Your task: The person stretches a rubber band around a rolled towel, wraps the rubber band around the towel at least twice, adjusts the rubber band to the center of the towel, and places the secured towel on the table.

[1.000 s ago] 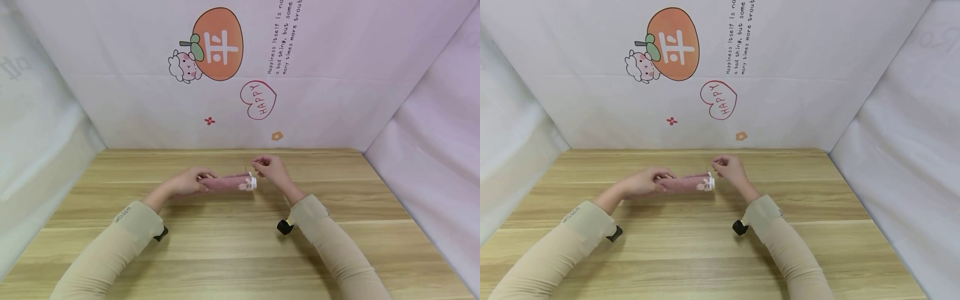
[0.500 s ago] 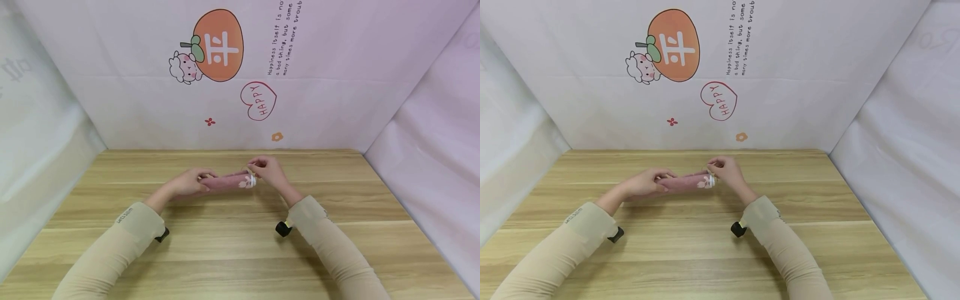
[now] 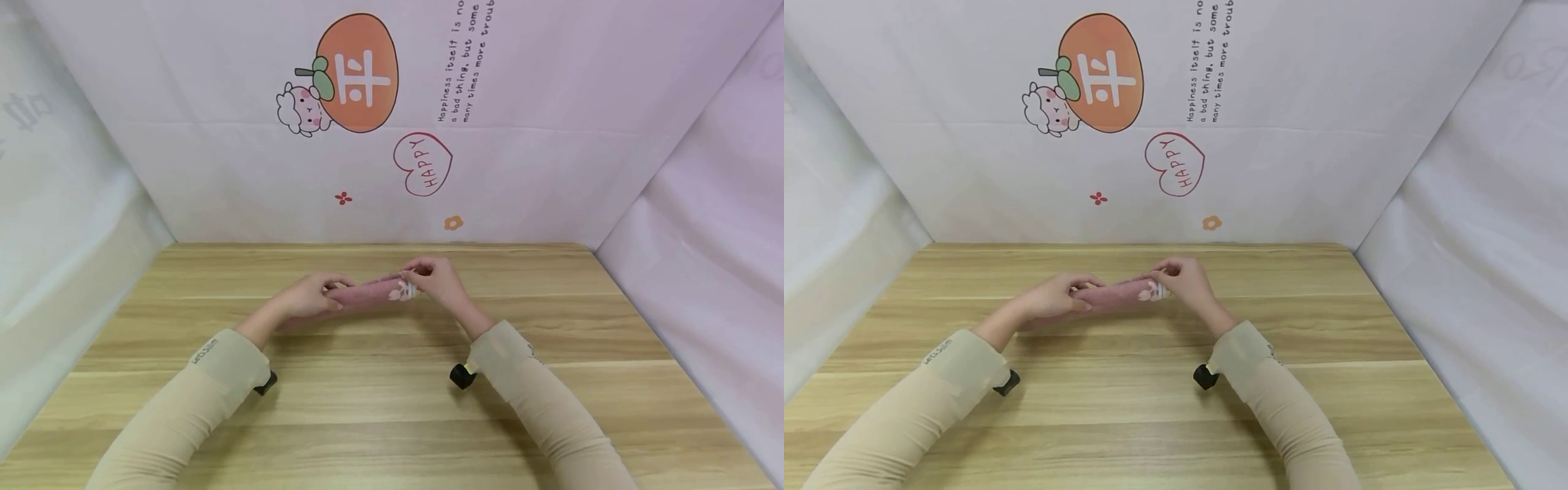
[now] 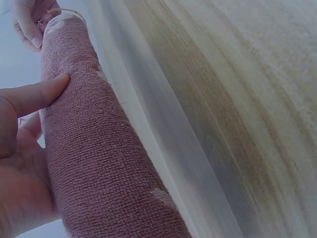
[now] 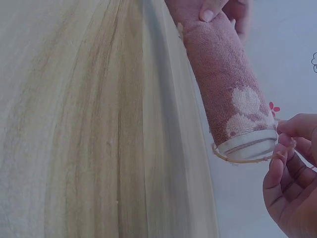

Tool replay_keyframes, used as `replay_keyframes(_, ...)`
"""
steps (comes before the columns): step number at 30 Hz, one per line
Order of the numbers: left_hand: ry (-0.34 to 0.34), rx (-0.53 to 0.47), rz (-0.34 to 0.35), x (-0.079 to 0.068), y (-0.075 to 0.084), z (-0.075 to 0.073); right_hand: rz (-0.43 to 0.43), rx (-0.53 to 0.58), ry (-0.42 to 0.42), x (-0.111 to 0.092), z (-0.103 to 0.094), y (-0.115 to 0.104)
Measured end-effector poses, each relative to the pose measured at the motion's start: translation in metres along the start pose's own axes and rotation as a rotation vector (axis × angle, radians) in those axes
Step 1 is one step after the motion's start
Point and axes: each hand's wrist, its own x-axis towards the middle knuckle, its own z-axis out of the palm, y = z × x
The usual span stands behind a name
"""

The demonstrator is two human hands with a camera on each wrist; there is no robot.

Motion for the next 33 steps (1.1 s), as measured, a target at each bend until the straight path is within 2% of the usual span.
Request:
replay_keyframes(11, 0.032, 0.023, -0.032, 0.002, 0.002, 0.003, -0.027, 0.063, -0.01, -0.003, 0.008, -0.004)
replay_keyframes(18, 0.028, 0.029, -0.036, 0.004, 0.005, 0.003, -0.044, 0.096, -0.026, -0.006, 0.014, -0.008)
replay_keyframes(28, 0.019, 0.017, -0.042, 0.004, 0.008, 0.004, -0.017, 0.195, -0.048, -0.009, 0.02, -0.012)
replay_keyframes(33, 0.036, -0.005, -0.049, 0.004, 0.006, 0.003, -0.034, 0.142, 0.0, -0.012, 0.019, -0.009)
